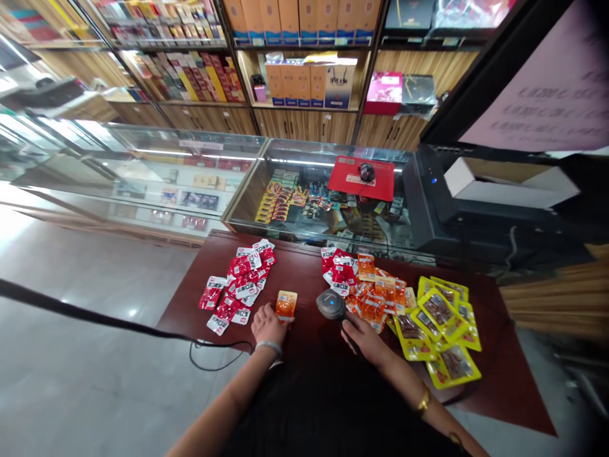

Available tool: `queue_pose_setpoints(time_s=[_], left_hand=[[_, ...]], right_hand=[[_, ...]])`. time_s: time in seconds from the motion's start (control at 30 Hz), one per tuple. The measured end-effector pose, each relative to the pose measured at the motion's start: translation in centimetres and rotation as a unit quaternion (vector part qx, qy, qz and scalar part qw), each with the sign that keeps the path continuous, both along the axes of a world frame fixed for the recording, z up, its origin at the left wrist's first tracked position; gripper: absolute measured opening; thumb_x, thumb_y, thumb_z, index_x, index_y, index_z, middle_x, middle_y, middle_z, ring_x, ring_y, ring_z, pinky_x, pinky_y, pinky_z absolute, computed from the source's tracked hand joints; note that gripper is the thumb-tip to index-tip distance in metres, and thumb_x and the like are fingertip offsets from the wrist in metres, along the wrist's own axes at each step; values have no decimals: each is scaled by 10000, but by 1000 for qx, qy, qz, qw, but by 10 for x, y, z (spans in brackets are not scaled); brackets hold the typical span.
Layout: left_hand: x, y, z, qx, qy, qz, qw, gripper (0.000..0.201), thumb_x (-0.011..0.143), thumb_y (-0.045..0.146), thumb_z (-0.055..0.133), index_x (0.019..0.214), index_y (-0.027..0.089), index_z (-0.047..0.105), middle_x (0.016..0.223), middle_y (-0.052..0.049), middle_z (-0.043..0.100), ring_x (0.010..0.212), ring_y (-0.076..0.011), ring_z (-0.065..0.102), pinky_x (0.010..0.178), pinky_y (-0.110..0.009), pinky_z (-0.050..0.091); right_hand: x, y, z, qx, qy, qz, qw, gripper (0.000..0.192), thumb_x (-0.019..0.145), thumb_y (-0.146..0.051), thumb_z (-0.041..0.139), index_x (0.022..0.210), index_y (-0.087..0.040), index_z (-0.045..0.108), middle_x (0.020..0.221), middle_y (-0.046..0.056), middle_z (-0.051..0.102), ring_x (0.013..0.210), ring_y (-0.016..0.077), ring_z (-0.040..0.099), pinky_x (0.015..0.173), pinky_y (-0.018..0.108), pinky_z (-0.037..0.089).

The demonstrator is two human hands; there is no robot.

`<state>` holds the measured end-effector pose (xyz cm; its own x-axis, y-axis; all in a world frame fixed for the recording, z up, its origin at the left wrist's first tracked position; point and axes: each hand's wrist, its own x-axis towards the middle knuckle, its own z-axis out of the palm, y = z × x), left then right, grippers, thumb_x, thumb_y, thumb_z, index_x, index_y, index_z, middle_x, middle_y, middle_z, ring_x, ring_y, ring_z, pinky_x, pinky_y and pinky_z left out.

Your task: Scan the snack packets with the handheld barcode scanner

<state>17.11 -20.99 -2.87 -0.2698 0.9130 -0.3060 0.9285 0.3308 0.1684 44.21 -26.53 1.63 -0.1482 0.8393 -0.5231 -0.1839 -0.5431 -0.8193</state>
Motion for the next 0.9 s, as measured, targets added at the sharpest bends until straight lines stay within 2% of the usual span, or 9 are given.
queue_pose_setpoints(time_s=[0.13, 0.2, 0.3, 0.4, 0.47, 0.53, 0.6, 0.77, 0.9], left_hand=[[-4, 2, -2, -49, 7, -45, 998, 552, 745, 476, 698, 1174, 165, 541, 1272, -167, 573, 1206, -335, 521, 956, -405, 409], [-6, 6, -6, -71, -41, -42, 996, 469, 769, 389, 693, 1150, 172, 526, 1174, -153, 635, 1108, -298, 599, 881, -352, 437], [-5, 15, -10, -78, -166, 8, 983, 343, 802, 259, 651, 1102, 199, 497, 992, -96, 702, 928, -231, 680, 755, -284, 462], [5, 24, -8, -44, -320, 77, 943, 224, 792, 220, 635, 939, 222, 466, 803, -14, 695, 692, -166, 678, 636, -246, 480], [15, 28, -4, -28, -413, 99, 905, 259, 761, 233, 654, 883, 232, 426, 709, 38, 661, 536, -126, 617, 557, -234, 479], [27, 32, 1, -24, -474, 86, 876, 303, 726, 252, 674, 870, 237, 407, 669, 67, 639, 473, -107, 572, 507, -228, 469], [40, 34, 5, -32, -503, 48, 863, 309, 711, 268, 673, 865, 239, 408, 656, 70, 632, 481, -110, 571, 492, -226, 462], [63, 33, 0, -58, -502, -32, 862, 298, 703, 312, 665, 874, 235, 434, 662, 57, 634, 527, -124, 596, 514, -229, 456], [71, 35, -8, -72, -510, -62, 855, 305, 710, 340, 659, 869, 236, 420, 650, 53, 642, 491, -130, 588, 501, -239, 447]], right_hand=[[0, 1, 6, -5, -1, -3, 1000, 528, 797, -655, 662, 1123, -241, 635, 611, -52, 497, 553, 118, 496, 483, 204, 431], [0, 1, 7, -6, 1, -4, 1000, 533, 787, -669, 663, 1098, -238, 635, 601, -62, 472, 522, 103, 465, 466, 196, 405], [-1, 2, 9, -4, -2, -2, 1000, 575, 759, -694, 674, 1084, -221, 633, 629, -57, 479, 513, 93, 448, 451, 192, 368], [0, 1, 11, 10, -10, 14, 1000, 604, 768, -708, 653, 1094, -201, 630, 604, -62, 451, 493, 90, 419, 427, 190, 317], [1, 0, 12, 27, -16, 27, 999, 601, 799, -704, 621, 1112, -192, 622, 583, -66, 433, 479, 91, 398, 414, 192, 291], [3, 0, 15, 46, -25, 28, 998, 590, 826, -696, 594, 1127, -189, 614, 589, -61, 446, 485, 96, 404, 419, 198, 297], [5, 1, 20, 65, -33, 20, 997, 576, 841, -690, 577, 1127, -191, 611, 599, -55, 464, 496, 100, 417, 436, 205, 316], [9, 9, 30, 78, -32, 2, 996, 576, 836, -722, 547, 1061, -193, 586, 556, -74, 446, 446, 93, 383, 429, 215, 306], [17, 4, 28, 89, -50, -11, 995, 518, 861, -699, 535, 969, -195, 579, 554, -72, 439, 443, 93, 383, 429, 215, 296]])
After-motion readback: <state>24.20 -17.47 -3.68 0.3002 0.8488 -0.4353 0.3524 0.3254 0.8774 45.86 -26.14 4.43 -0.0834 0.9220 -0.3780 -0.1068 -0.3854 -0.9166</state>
